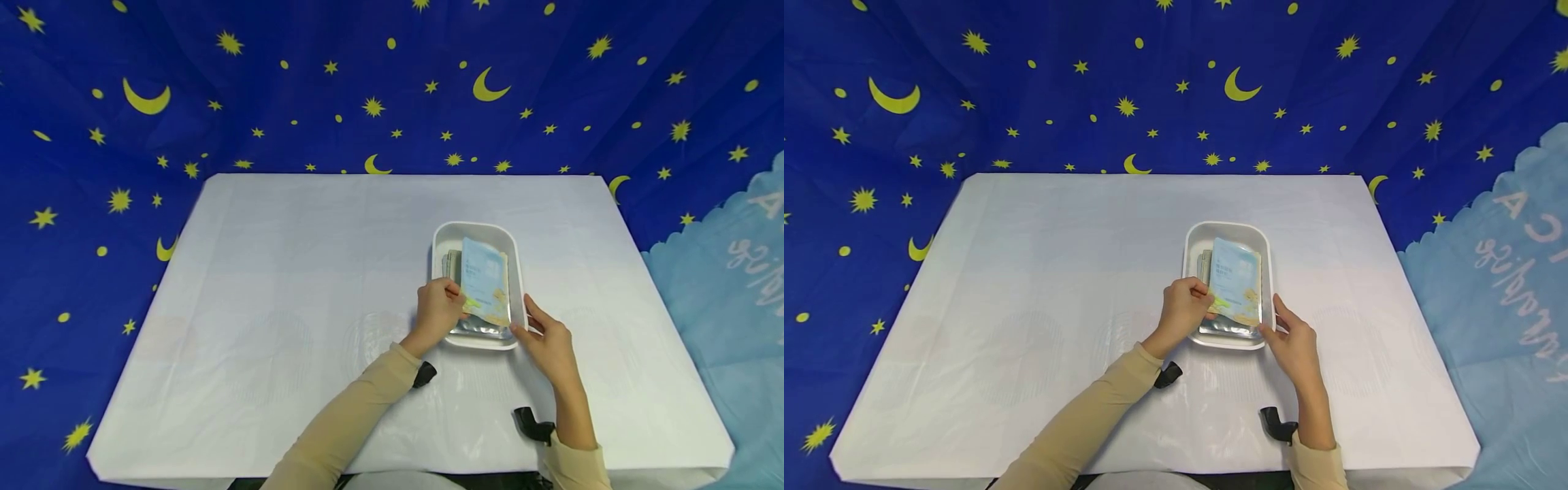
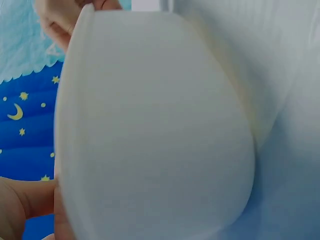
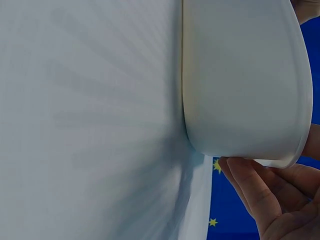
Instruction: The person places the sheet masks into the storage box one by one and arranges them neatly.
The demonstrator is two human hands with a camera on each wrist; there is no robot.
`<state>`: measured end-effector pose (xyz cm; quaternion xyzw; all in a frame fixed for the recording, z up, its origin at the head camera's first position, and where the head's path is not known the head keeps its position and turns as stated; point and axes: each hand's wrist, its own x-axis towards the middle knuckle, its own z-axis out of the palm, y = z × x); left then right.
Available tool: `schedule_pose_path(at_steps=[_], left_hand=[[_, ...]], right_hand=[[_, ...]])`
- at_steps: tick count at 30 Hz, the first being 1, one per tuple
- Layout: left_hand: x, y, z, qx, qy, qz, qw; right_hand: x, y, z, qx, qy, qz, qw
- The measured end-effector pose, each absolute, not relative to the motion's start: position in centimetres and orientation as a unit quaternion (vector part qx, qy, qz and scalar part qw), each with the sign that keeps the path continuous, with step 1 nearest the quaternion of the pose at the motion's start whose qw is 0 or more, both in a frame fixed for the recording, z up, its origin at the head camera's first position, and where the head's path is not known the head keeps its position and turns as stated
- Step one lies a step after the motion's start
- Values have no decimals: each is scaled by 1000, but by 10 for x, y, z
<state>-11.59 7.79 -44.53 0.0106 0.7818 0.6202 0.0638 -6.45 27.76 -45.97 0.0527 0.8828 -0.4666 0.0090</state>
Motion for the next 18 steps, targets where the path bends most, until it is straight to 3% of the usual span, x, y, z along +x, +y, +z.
schedule_pose_path(at_steps=[6, 18], left_hand=[[-113, 82, -447, 37, 797, 597, 86], [-106, 79, -435, 132, 919, 360, 87]], right_hand=[[-64, 278, -461, 53, 886, -461, 1], [-65, 277, -463, 47, 882, -469, -2]])
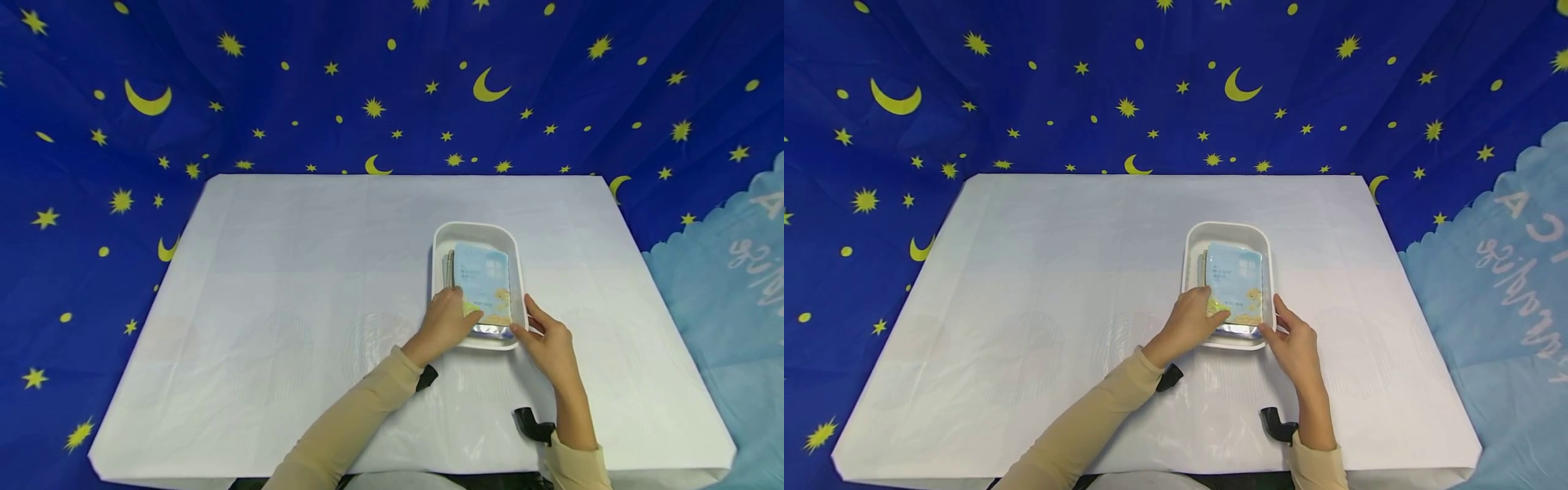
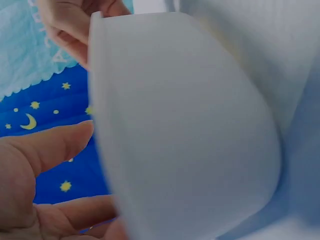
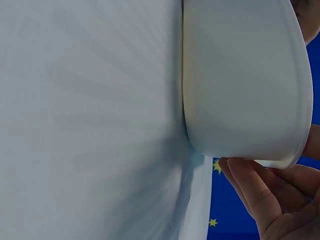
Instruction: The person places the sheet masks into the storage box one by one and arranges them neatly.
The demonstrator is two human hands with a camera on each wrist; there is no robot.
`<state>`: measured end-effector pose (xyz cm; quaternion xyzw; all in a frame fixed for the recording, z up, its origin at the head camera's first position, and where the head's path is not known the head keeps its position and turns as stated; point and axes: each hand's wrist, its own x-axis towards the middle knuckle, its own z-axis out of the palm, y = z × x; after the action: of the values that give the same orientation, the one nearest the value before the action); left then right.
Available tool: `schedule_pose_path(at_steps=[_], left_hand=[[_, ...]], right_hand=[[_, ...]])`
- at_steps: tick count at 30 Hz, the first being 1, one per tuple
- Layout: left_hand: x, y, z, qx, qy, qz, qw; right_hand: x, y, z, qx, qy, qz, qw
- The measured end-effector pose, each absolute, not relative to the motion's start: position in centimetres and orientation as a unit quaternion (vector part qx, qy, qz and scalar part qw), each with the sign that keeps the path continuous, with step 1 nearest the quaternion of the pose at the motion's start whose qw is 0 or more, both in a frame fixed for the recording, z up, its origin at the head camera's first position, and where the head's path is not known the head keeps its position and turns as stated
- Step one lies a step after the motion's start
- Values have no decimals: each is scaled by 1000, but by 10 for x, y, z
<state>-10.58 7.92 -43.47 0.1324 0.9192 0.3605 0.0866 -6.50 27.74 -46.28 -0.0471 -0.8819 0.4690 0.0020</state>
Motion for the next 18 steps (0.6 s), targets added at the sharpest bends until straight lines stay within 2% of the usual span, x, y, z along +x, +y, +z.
schedule_pose_path(at_steps=[6, 11, 14, 18], left_hand=[[-94, 61, -420, 158, 911, 367, 98], [-86, 21, -409, 173, 875, 447, 65], [-84, -16, -405, 164, 879, 448, 3], [-80, -79, -403, 105, 910, 385, -115]], right_hand=[[-66, 276, -462, -46, -878, 476, 1], [-67, 276, -464, -41, -882, 469, 0], [-67, 277, -466, -34, -891, 452, 1], [-65, 281, -465, -10, -908, 418, 28]])
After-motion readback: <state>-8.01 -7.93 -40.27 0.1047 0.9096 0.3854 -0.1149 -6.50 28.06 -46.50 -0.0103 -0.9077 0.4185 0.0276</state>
